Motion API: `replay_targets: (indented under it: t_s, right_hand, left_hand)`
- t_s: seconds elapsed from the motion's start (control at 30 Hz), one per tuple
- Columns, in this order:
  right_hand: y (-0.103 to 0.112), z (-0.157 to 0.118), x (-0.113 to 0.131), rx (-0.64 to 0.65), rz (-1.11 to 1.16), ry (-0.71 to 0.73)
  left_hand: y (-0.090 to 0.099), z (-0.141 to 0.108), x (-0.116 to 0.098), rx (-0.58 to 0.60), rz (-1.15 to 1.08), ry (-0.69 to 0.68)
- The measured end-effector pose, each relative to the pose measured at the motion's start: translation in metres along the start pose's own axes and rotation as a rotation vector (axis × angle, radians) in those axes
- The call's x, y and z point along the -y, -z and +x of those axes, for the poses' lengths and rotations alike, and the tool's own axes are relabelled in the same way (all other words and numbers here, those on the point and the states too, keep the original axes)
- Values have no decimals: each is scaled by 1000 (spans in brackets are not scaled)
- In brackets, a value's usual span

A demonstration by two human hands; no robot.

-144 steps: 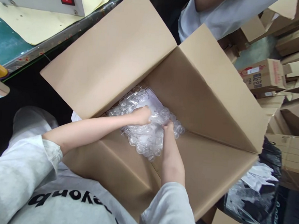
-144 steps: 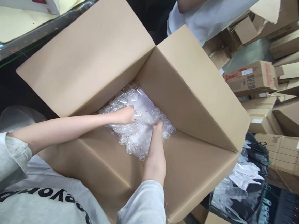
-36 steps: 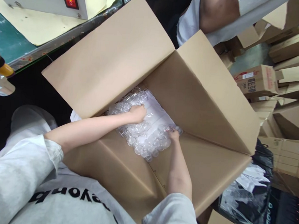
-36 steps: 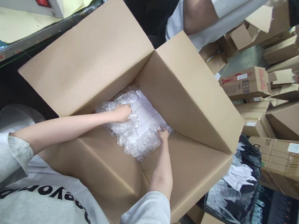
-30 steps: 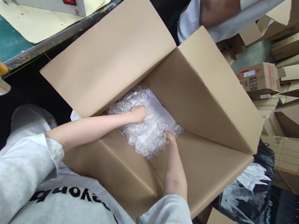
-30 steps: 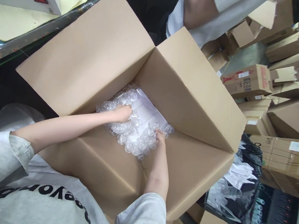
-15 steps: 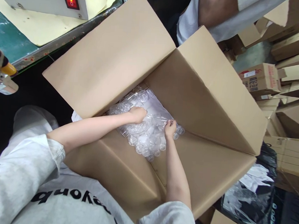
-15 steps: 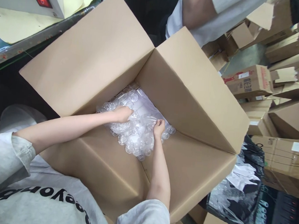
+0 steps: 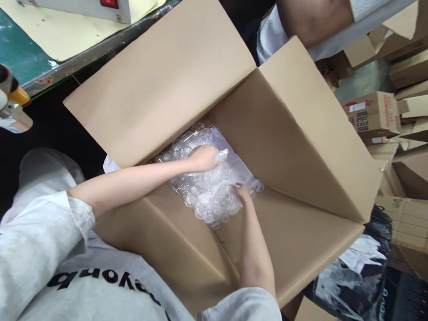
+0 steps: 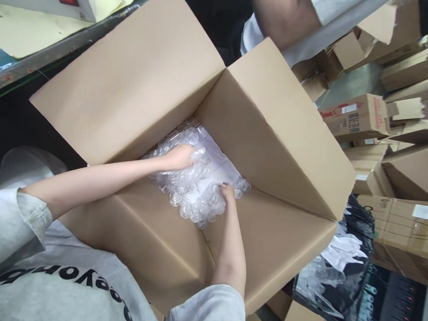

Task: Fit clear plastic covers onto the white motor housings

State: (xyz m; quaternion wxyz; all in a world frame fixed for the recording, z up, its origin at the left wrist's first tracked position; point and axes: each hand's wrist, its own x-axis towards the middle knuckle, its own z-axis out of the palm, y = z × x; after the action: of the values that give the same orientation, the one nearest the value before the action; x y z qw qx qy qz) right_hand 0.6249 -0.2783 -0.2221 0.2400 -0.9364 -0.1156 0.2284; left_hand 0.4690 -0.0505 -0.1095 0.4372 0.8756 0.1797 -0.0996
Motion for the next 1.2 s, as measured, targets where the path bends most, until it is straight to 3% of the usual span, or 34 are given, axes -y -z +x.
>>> replay_targets:
  t_s: [0.13, 0.23, 0.5, 0.6, 0.7, 0.8, 0.97, 1.07, 1.2]
  right_hand:
    - [-18, -17, -27, 90, -11, -138]
    - [-25, -19, -29, 111, 4, -159]
    - [-15, -21, 28, 242, 173, 161]
    - [-8, -19, 35, 252, 206, 178]
    - [2, -15, 18, 226, 156, 71]
    - [4, -20, -14, 226, 47, -77]
    - [-6, -37, -55, 237, -46, -191]
    - [-10, -39, -53, 235, -22, -150]
    - [-18, -33, -24, 287, 104, 21]
  left_hand:
    - [-1, -2, -3, 21, 68, 2]
    - [-3, -2, -3, 78, 104, -14]
    - [-13, -7, 2, 223, 127, -90]
    - [-12, -7, -1, 238, 132, -109]
    - [-7, -6, -2, 178, 165, -80]
    - [-3, -6, -3, 126, 198, -39]
    - [-5, -7, -5, 172, 211, -44]
    - [-7, -7, -4, 220, 213, -52]
    - [-11, -9, -2, 260, 199, -63]
